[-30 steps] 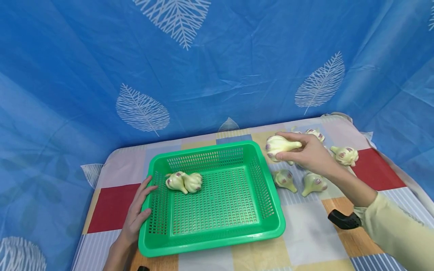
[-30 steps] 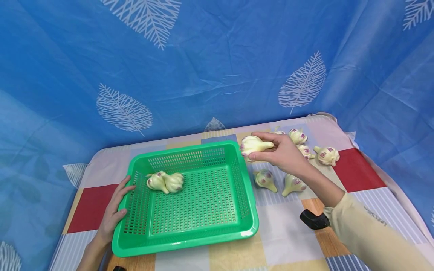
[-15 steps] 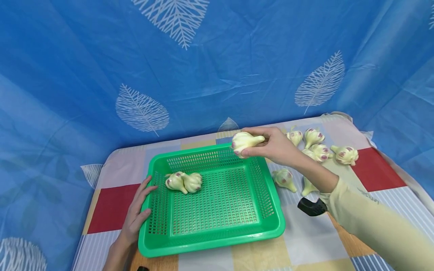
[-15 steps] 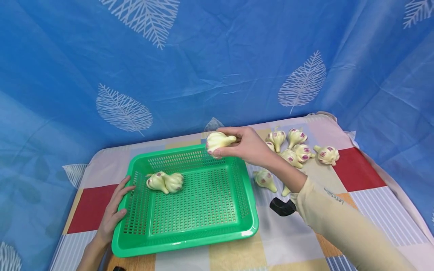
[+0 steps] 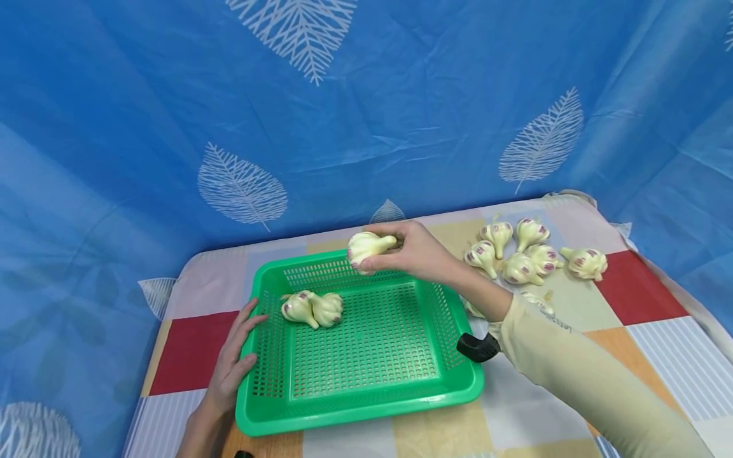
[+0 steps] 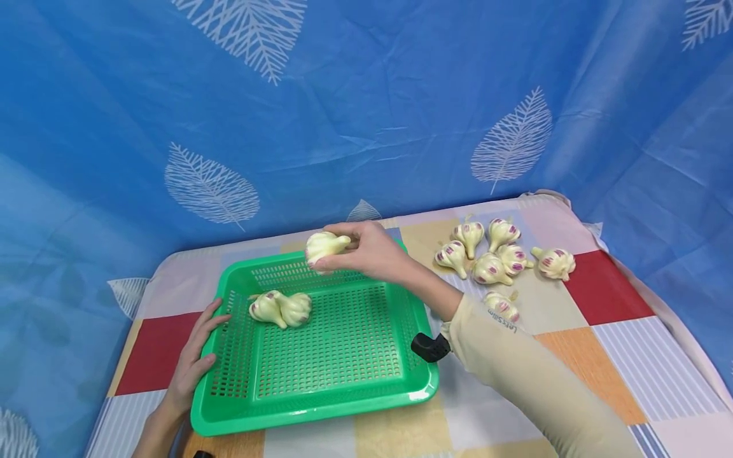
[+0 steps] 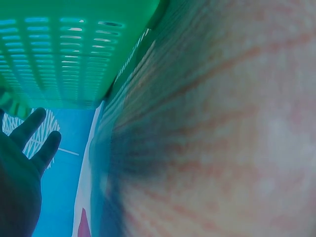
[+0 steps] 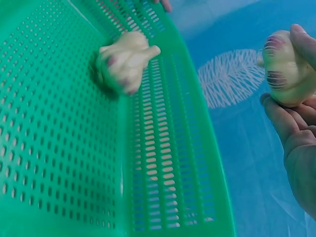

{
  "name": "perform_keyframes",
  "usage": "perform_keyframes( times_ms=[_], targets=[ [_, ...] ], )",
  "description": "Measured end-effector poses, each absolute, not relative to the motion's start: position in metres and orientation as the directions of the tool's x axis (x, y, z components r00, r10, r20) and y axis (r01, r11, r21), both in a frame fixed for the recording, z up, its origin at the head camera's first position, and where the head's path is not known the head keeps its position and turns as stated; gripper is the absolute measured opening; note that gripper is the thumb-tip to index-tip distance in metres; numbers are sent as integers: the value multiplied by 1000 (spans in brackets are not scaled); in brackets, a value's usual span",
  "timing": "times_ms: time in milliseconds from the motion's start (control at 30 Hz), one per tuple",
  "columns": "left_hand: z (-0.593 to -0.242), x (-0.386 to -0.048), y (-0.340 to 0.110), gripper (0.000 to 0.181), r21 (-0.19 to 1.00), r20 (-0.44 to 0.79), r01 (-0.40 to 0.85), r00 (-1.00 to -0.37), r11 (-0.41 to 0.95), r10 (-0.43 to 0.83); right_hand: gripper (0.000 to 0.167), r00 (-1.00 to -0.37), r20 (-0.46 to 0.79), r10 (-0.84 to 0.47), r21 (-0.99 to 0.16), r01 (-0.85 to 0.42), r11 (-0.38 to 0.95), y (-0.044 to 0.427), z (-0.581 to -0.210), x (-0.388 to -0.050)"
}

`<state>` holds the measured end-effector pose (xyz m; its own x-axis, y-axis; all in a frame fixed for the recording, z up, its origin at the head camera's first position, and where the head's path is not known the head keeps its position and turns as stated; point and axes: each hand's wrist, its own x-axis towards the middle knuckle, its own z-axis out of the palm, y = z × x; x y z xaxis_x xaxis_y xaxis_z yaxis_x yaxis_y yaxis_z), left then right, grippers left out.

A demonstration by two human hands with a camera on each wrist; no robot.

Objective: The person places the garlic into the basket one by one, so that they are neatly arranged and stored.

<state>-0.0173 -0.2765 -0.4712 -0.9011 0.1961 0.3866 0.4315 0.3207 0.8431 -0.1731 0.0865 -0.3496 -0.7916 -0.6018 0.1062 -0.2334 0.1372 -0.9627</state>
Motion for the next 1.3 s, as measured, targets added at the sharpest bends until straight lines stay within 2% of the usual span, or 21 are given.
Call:
perform_keyframes(
  times_ms=[333,500,633,900,1067,1300],
  targets=[
    [-472,-17,-275,58,849,367,408,-912,336,180,62,-755,82,-650,-947,-262,185,49,-362,-182],
    [-473,-17,-275,58,849,366,406,-913,337,179,60,-745,31,-667,-947,-234,218,31,-373,-185],
    [-473,-17,-275,59,855,365,403,-915,326,174,66,-736,-5,-677,-950,-207,233,22,-384,-187],
    [-472,-17,-275,60,851,377,414,-910,324,174,71,-722,-77,-688,-917,-220,333,22,-397,-185],
    [-473,-18,-274,59,849,390,429,-903,309,183,74,-712,-114,-693,-861,-276,426,28,-399,-186],
    [-475,-17,-276,59,848,391,430,-902,310,181,70,-690,-179,-702,-793,-321,518,35,-407,-188]
  ],
)
